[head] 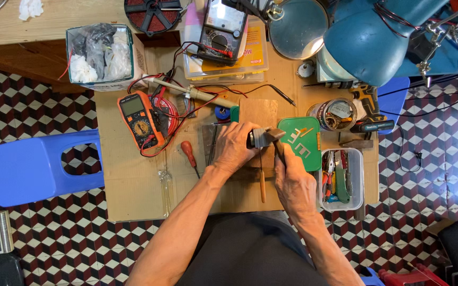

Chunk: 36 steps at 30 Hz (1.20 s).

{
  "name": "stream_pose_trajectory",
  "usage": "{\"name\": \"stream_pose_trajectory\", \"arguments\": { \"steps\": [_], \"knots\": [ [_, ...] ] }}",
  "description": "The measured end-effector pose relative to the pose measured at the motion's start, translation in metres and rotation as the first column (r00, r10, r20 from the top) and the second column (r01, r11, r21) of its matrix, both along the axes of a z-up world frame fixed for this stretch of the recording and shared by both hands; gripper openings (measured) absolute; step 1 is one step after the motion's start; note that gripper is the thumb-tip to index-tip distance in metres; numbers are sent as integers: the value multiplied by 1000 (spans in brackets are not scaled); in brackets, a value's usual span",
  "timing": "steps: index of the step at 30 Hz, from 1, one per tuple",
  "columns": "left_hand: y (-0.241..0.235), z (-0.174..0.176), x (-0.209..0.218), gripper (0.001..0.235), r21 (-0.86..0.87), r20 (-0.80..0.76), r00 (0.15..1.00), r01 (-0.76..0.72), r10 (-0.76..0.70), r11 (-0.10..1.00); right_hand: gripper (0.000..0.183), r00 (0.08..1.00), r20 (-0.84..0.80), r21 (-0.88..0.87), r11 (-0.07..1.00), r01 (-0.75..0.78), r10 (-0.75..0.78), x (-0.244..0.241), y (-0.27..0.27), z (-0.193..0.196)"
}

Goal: The person works on a small electrical component, likely a motor or switch, using a hammer, screwdriver, and pliers. They repeatedly tap, pry, and adjust parts of the component while it rests on a wooden block on a cluttered workbench.

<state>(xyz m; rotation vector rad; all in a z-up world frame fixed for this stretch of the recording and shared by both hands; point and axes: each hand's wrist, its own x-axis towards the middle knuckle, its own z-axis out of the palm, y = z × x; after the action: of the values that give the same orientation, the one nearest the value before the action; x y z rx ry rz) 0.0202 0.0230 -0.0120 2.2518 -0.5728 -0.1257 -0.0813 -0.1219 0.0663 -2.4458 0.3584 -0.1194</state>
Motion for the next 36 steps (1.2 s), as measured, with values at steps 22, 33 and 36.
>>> {"name": "stream_pose_trajectory", "arguments": {
  "steps": [22,33,36],
  "knots": [
    [1,-7,-5,50,9,33,999,-3,3,1000,34,998,49,-18,999,-33,34,17,4,-8],
    [0,-4,-5,54,-16,26,1000,-11,11,1000,32,999,31,-28,999,-34,35,16,0,7],
    [-2,-3,-4,51,2,22,1000,-1,1,1000,35,1000,-4,5,1000,-1,1,13,-4,5]
  ]
}}
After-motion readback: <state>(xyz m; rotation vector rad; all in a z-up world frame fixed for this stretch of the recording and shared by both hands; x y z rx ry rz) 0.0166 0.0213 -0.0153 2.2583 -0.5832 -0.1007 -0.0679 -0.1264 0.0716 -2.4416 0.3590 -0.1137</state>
